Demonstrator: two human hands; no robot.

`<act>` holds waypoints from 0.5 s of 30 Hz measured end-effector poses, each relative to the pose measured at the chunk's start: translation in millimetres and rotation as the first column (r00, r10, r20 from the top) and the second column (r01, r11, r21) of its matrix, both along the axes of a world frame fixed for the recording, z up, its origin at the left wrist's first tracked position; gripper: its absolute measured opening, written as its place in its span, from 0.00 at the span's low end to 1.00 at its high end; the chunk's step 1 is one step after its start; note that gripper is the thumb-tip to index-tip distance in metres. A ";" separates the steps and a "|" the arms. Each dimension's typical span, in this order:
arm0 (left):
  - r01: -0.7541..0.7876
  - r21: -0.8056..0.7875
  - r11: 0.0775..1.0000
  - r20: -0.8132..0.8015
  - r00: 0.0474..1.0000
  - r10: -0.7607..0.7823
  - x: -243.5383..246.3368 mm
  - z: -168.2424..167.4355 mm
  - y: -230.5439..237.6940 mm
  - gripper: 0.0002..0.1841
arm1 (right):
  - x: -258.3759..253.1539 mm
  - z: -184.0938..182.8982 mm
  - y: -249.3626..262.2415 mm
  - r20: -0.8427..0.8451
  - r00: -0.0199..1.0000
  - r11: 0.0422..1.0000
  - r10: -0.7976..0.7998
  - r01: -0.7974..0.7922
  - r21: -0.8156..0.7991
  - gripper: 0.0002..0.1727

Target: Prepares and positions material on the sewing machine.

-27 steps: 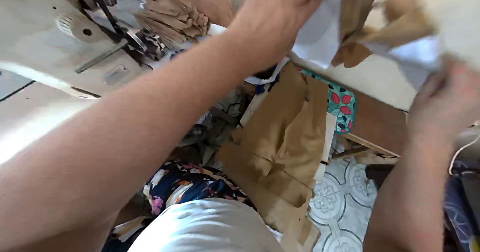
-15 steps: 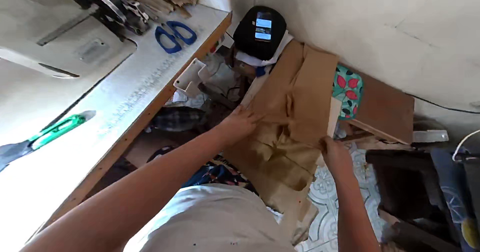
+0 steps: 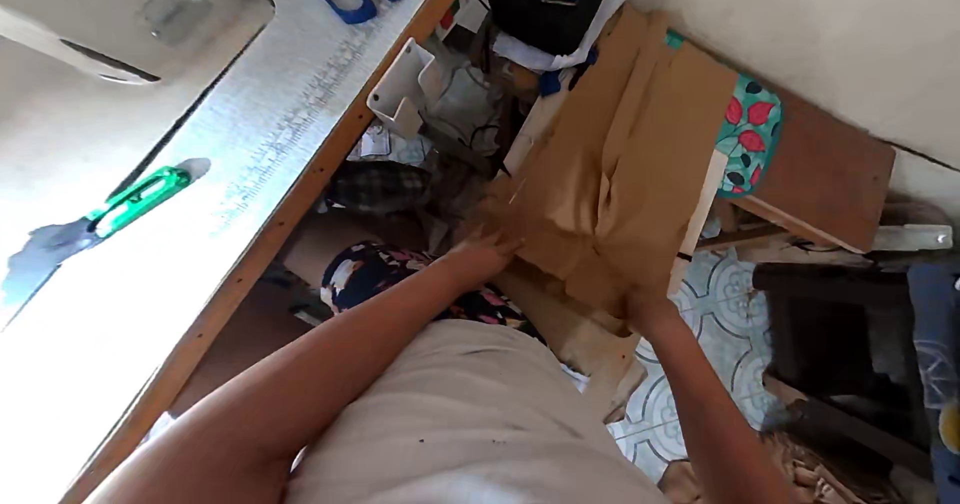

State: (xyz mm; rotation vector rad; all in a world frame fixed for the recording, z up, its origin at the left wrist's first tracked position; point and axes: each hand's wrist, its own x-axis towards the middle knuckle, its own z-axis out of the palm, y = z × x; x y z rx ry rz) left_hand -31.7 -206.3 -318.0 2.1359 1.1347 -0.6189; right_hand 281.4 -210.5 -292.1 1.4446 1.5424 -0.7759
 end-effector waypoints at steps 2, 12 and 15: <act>0.005 0.012 1.000 -0.017 1.000 -0.005 0.3 -2.6 -5.0 0.26 | -4.5 -3.3 -7.2 0.013 1.000 1.000 0.001 -0.001 -0.002 0.28; -0.134 -0.031 0.990 -0.099 0.986 0.131 -5.6 -9.8 -10.4 0.27 | -15.0 -26.0 -29.3 -0.012 1.000 0.994 -0.015 0.016 0.108 0.24; -0.065 -0.038 0.997 -0.049 0.997 0.063 -9.5 -6.6 -11.2 0.25 | -16.3 -23.4 -28.6 0.022 1.000 0.997 -0.011 0.010 0.075 0.24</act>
